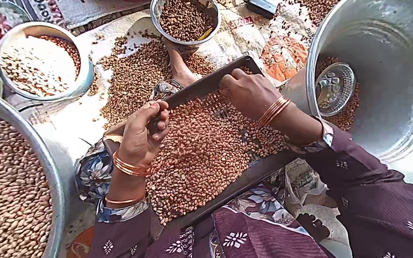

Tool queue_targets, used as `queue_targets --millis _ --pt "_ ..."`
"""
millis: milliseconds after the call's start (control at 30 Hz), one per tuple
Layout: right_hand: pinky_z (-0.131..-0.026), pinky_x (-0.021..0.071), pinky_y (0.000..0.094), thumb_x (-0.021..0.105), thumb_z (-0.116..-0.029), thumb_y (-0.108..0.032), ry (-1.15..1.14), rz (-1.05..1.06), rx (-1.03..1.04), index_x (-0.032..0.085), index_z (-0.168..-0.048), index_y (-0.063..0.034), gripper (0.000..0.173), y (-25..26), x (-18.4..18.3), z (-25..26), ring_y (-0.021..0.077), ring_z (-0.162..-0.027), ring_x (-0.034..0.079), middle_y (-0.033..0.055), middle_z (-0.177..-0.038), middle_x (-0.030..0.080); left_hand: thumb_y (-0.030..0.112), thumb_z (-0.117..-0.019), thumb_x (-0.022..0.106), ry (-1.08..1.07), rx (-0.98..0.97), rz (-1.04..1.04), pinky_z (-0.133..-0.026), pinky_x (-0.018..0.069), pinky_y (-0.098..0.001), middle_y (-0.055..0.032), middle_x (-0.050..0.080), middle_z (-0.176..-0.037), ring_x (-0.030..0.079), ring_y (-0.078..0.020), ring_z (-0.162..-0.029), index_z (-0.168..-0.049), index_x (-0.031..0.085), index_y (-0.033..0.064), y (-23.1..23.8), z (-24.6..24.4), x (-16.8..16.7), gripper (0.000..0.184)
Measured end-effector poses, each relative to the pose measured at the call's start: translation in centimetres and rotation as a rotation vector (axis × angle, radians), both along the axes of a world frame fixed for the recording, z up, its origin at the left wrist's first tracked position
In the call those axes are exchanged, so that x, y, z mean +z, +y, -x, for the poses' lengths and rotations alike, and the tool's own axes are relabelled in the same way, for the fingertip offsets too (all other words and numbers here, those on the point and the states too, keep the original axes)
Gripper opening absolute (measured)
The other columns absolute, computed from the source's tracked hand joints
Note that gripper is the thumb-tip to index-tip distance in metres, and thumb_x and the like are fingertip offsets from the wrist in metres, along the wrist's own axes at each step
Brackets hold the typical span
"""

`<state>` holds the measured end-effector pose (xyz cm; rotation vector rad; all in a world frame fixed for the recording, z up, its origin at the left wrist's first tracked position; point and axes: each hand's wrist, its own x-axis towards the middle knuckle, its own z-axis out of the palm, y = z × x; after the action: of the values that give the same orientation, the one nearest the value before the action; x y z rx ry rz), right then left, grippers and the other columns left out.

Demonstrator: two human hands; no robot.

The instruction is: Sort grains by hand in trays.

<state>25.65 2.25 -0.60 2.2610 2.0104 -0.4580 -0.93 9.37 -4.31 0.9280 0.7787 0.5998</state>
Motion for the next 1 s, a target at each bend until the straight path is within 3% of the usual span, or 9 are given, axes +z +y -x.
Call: queue_targets --millis 100,200,267,300,367,467,633,833,1000 --pt "-0.078 0.0546 0.0628 0.050 -0.1086 -0.030 -0.182 0.324 -0.222 0.054 -0.133 0.0074 0.045 -1.3 -1.2 -0.2 0.0512 -0.102 0.067 0.0329 -0.127 0.058 0.022 -0.1080 0.048 0.357 -0.155 -0.342 -0.040 0.0260 -0.0131 0.0077 0.045 -0.059 0.032 0.0007 -0.042 -0.098 0.066 0.0167 0.1 0.9 -1.1 0.022" --pt "-0.084 0.0563 0.0503 0.052 -0.1078 -0.025 0.179 0.324 0.103 0.058 -0.126 0.0036 0.034 -3.5 -2.6 -0.5 0.0351 -0.097 0.069 0.0221 -0.116 0.063 0.029 -0.1046 0.060 0.665 -0.330 -0.616 -0.055 0.0415 -0.0279 0.0023 0.061 -0.074 0.051 -0.0078 -0.057 -0.101 0.069 0.0153 -0.4 0.0 -1.6 0.017" --pt "-0.082 0.0583 0.0408 0.054 -0.1050 -0.018 0.539 0.082 0.317 0.062 -0.120 -0.0028 0.023 -4.4 -2.9 -0.9 0.0198 -0.088 0.069 0.0098 -0.104 0.068 0.025 -0.1023 0.064 0.690 -0.382 -0.711 -0.054 0.0426 -0.0303 0.0010 0.058 -0.070 0.050 -0.0099 -0.056 -0.101 0.070 0.0126 -1.1 -0.8 -1.7 0.014" --pt "-0.078 0.0587 0.0399 0.052 -0.1044 -0.017 0.553 -0.020 0.324 0.062 -0.121 -0.0050 0.023 -4.7 -2.5 -0.9 0.0182 -0.086 0.068 0.0077 -0.103 0.068 0.023 -0.1010 0.066 0.692 -0.389 -0.764 -0.049 0.0411 -0.0283 0.0014 0.056 -0.067 0.047 -0.0091 -0.052 -0.099 0.070 0.0123 -1.3 -1.1 -1.7 0.012" --pt "-0.067 0.0576 0.0474 0.053 -0.1058 -0.018 0.303 -0.107 0.189 0.062 -0.121 -0.0041 0.023 -5.5 -1.0 -1.1 0.0292 -0.079 0.069 0.0142 -0.103 0.066 0.018 -0.0998 0.067 0.702 -0.415 -0.852 -0.051 0.0395 -0.0272 0.0008 0.056 -0.072 0.045 -0.0087 -0.053 -0.099 0.071 0.0112 -1.6 -1.3 -1.3 0.008" --pt "-0.069 0.0543 0.0590 0.050 -0.1092 -0.028 -0.060 0.199 -0.123 0.061 -0.120 -0.0005 0.031 -6.4 0.1 -1.2 0.0450 -0.087 0.070 0.0238 -0.102 0.066 0.015 -0.0970 0.068 0.672 -0.464 -1.007 -0.056 0.0416 -0.0283 -0.0010 0.057 -0.080 0.047 -0.0100 -0.060 -0.101 0.073 0.0096 -1.7 -1.1 -1.3 0.008" --pt "-0.070 0.0548 0.0606 0.055 -0.1042 -0.049 -0.099 0.479 -0.353 0.055 -0.125 0.0013 0.054 -8.9 -2.0 0.2 0.0470 -0.090 0.070 0.0258 -0.098 0.067 0.020 -0.0950 0.066 0.505 -0.543 -1.144 -0.060 0.0471 -0.0255 -0.0012 0.062 -0.081 0.053 -0.0089 -0.064 -0.099 0.075 0.0094 -3.7 -1.8 -2.4 0.014" --pt "-0.068 0.0551 0.0574 0.057 -0.1023 -0.052 -0.035 0.422 -0.312 0.054 -0.125 0.0005 0.057 -10.2 -2.2 0.2 0.0436 -0.083 0.070 0.0229 -0.093 0.066 0.017 -0.0987 0.067 0.589 -0.670 -1.393 -0.062 0.0586 -0.0449 -0.0137 0.068 -0.090 0.071 -0.0300 -0.076 -0.106 0.076 0.0042 -6.2 -4.9 -4.0 0.017" --pt "-0.070 0.0554 0.0568 0.058 -0.1020 -0.052 0.038 0.399 -0.290 0.053 -0.127 -0.0012 0.057 -10.4 -2.6 -0.5 0.0411 -0.082 0.070 0.0205 -0.091 0.066 0.010 -0.0959 0.068 0.655 -0.744 -1.494 -0.058 0.0575 -0.0450 -0.0151 0.067 -0.090 0.070 -0.0319 -0.074 -0.101 0.075 0.0028 -6.8 -5.6 -4.3 0.011"
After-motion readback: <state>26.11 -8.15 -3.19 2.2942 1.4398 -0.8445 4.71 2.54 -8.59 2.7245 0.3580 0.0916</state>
